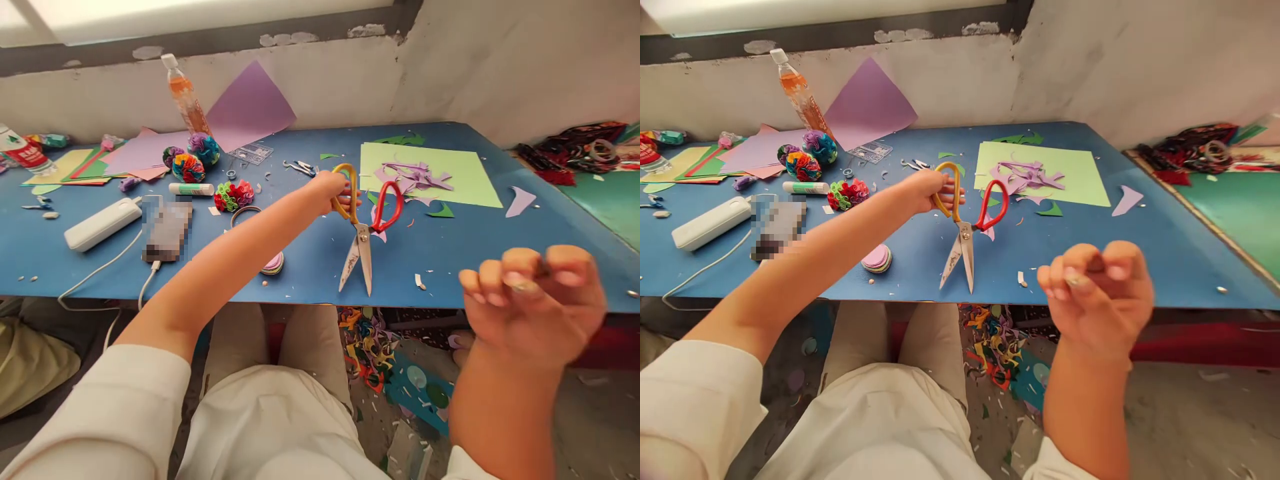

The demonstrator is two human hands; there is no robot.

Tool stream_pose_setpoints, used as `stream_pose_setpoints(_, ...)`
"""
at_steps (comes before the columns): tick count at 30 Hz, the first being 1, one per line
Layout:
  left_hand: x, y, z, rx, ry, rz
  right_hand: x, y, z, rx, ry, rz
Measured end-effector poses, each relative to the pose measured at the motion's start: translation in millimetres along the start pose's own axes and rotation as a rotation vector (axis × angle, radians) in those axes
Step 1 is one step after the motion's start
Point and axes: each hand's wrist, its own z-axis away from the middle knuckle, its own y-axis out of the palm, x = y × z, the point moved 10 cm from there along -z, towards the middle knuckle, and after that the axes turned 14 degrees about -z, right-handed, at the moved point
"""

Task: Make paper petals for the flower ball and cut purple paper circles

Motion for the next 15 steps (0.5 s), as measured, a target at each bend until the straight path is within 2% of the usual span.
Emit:
stream_pose_setpoints(2, 24, -10.5, -8, -0.022, -0.015, -0.116, -26, -4, -6, 0.019, 0.051, 0.135)
stream_pose_setpoints(5, 42, -36.7, -14, -0.094, 0.028, -0.296, -69, -3, -17, 0.091, 0.157, 0.3)
stream_pose_setpoints(7, 48, -52.4, -14, -0.12, 0.061, -0.391, -97, 6, -24, 0.205, 0.249, 0.4)
stream_pose_setpoints(9, 48, -62.4, -12, -0.123, 0.133, -0.523, -122, 21, -27, 0.39, 0.336, 0.535)
stream_pose_setpoints(12, 36, -58.7, -8, -0.088, 0.405, -0.888, -150, 38, -20, 0.672, 0.414, 0.681)
stream_pose_setpoints(14, 36, -47.6, -6, -0.004, 0.585, -1.072, -157, 42, -13, 0.763, 0.424, 0.681)
stream_pose_setpoints(15, 39, -44.1, -6, 0.043, 0.645, -1.096, -159, 42, -10, 0.782, 0.422, 0.667)
